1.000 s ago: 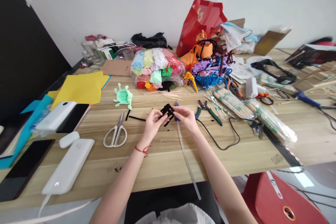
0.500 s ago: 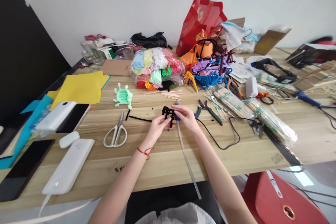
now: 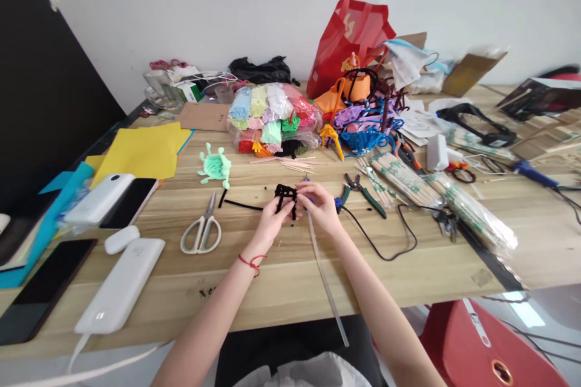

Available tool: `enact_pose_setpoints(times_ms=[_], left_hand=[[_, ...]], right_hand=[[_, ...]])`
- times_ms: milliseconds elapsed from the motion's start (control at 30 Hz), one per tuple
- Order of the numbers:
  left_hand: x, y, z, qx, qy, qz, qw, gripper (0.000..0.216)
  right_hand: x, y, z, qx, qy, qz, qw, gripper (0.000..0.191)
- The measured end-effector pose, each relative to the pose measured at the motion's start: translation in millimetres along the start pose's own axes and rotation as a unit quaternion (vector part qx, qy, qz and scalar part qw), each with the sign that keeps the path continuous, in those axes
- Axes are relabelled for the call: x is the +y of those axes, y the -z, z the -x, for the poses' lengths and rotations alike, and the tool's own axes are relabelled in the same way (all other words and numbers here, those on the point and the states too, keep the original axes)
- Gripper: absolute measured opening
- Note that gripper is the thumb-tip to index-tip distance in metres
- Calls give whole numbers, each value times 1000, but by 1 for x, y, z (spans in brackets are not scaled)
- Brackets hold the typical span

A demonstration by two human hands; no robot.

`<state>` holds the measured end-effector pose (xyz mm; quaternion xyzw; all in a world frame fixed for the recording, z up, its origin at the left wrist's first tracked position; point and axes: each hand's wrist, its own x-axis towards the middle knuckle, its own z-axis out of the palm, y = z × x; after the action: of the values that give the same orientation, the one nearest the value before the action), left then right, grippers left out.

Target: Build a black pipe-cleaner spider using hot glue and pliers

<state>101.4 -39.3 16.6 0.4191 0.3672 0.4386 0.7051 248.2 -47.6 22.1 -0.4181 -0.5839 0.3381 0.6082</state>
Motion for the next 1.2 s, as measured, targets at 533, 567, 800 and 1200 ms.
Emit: enact_pose_setpoints(times_ms=[533,567,800,1200], left_hand=[[0,0,-2,13,-34,-34,999,34],[0,0,-2,13,-36,-36,999,34],[1,-1,-2,13,-48,-36,998,31],[1,1,-2,29,-59,-57,996,33]], right_hand=[[-6,0,1,1,52,127,991,6],[-6,0,1,2,54,124,991,6],[-8,-2,0,3,46,127,991,8],[-12,-4,1,-11,44,129,991,9]])
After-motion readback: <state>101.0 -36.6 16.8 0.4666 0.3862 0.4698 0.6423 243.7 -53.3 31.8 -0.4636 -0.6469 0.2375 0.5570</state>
